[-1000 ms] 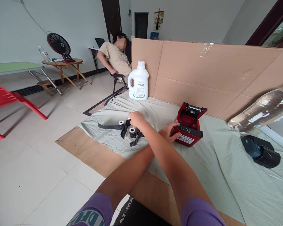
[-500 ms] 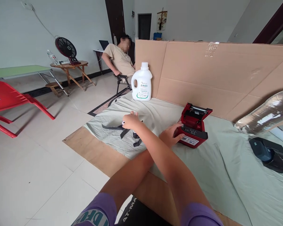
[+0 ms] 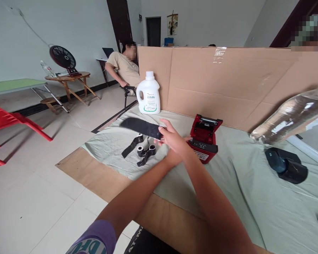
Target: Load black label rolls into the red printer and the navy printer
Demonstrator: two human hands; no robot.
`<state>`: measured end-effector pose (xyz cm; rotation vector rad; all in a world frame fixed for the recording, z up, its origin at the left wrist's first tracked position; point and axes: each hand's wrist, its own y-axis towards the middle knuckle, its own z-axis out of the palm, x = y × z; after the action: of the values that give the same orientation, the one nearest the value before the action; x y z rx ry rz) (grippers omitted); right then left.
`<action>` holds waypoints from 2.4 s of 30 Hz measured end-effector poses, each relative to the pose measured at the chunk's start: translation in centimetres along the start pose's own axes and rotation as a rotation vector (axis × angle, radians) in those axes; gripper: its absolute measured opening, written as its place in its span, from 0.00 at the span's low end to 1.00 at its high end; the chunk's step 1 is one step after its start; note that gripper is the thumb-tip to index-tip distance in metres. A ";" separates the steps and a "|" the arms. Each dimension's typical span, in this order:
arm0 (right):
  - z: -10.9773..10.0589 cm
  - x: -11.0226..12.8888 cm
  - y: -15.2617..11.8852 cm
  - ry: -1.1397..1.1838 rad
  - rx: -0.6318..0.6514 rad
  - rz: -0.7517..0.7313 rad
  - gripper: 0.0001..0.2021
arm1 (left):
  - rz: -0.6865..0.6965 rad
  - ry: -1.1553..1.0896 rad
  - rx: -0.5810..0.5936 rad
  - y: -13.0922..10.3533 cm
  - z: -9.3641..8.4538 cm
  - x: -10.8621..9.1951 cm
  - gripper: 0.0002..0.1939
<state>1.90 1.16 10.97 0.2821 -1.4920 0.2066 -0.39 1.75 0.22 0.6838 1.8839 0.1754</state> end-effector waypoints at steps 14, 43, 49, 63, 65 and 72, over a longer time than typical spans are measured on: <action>-15.2 4.0 -7.2 -0.460 -0.203 0.031 0.11 | -0.079 0.016 -0.021 -1.2 0.5 0.4 0.23; -16.8 0.2 -3.6 -1.286 -0.325 0.365 0.10 | 0.439 0.414 -0.122 -1.5 0.3 -1.1 0.14; -17.8 4.6 -6.5 -0.995 -0.314 0.282 0.16 | 0.411 0.403 -0.156 -1.4 0.5 -1.4 0.11; -20.7 0.4 -3.2 -0.673 -0.889 -0.065 0.23 | 0.454 0.400 -0.183 -0.4 1.5 -3.1 0.11; -20.7 0.6 -3.3 -0.681 -0.878 -0.067 0.19 | 0.478 0.410 -0.196 -0.8 1.4 -2.8 0.11; -21.1 1.5 -4.8 -0.656 -0.777 -0.039 0.09 | 0.508 0.374 -0.247 -2.0 1.0 -2.0 0.11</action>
<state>23.47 3.12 11.03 -0.2809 -2.0817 -0.5473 0.26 -1.17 0.51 0.9966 1.9541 0.8991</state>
